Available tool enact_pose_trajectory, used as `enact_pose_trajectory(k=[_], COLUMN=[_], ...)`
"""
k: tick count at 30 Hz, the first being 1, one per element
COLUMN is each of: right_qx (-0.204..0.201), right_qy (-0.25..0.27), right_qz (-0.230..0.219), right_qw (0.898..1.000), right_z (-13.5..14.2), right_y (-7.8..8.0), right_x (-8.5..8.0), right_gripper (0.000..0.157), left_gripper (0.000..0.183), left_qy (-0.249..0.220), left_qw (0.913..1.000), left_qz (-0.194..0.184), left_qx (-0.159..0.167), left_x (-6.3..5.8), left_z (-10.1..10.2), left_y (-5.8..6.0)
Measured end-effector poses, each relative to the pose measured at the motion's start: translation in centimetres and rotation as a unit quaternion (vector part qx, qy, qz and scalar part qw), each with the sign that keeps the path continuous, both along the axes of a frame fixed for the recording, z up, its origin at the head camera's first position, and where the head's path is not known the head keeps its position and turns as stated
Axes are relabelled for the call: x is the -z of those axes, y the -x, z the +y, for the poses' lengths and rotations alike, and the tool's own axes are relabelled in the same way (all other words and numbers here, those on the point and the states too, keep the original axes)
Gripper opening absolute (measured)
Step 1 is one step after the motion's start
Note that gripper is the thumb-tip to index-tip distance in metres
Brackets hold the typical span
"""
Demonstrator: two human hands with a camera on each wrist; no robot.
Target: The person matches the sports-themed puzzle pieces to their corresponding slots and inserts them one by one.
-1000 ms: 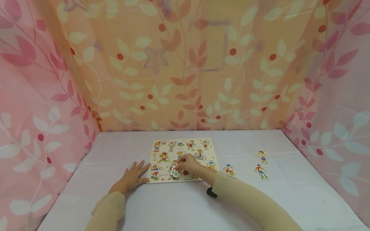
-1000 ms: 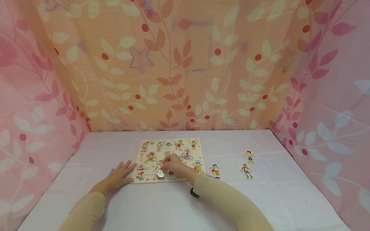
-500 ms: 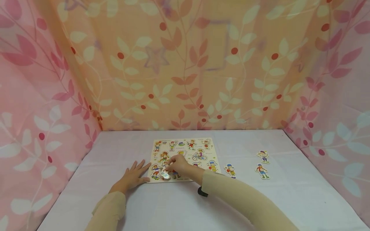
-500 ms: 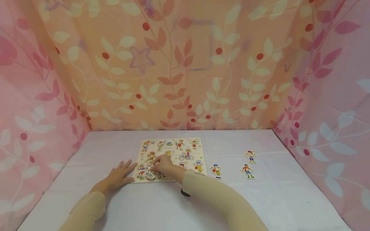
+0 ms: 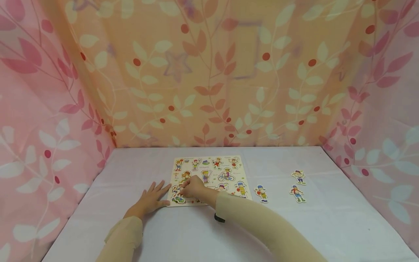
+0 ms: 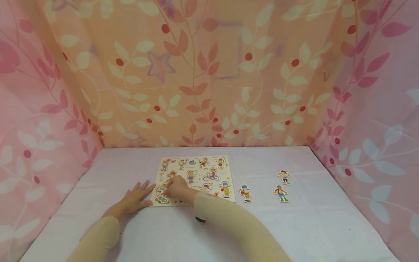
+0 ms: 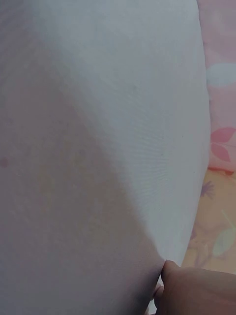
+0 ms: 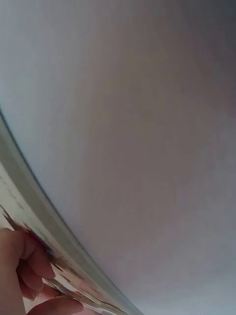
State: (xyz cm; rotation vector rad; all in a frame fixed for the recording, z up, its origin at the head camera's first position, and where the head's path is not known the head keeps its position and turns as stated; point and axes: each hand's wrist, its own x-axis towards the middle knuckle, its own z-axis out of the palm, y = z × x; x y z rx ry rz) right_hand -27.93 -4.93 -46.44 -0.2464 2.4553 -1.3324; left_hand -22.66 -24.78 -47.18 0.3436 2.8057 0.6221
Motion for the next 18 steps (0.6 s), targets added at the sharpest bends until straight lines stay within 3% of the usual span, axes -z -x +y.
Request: enact_pose_trajectory(k=[7,15,18], right_qx=[-0.045,-0.084,-0.112], right_qy=[-0.063,-0.072,-0.090], right_qz=[0.025,0.024,0.036], right_qw=[0.997,0.994,0.989], right_z=[-1.1,-1.1,-0.6], right_y=[-0.1,0.2,0.3], right_x=[-0.6,-0.8,-0.9], right_gripper=[0.012,0.006,0.017], left_gripper=[0.078,0.078,0.079], left_qy=[-0.004,0.001,-0.007], left_qw=[1.0000,1.0000,0.9998], left_qz=[0.000,-0.006,-0.017], left_qx=[0.001,0.000,-0.005], left_x=[0.2,-0.1,-0.3], left_z=[0.0,-0.1,0.0], left_y=[0.1,0.1,0.1])
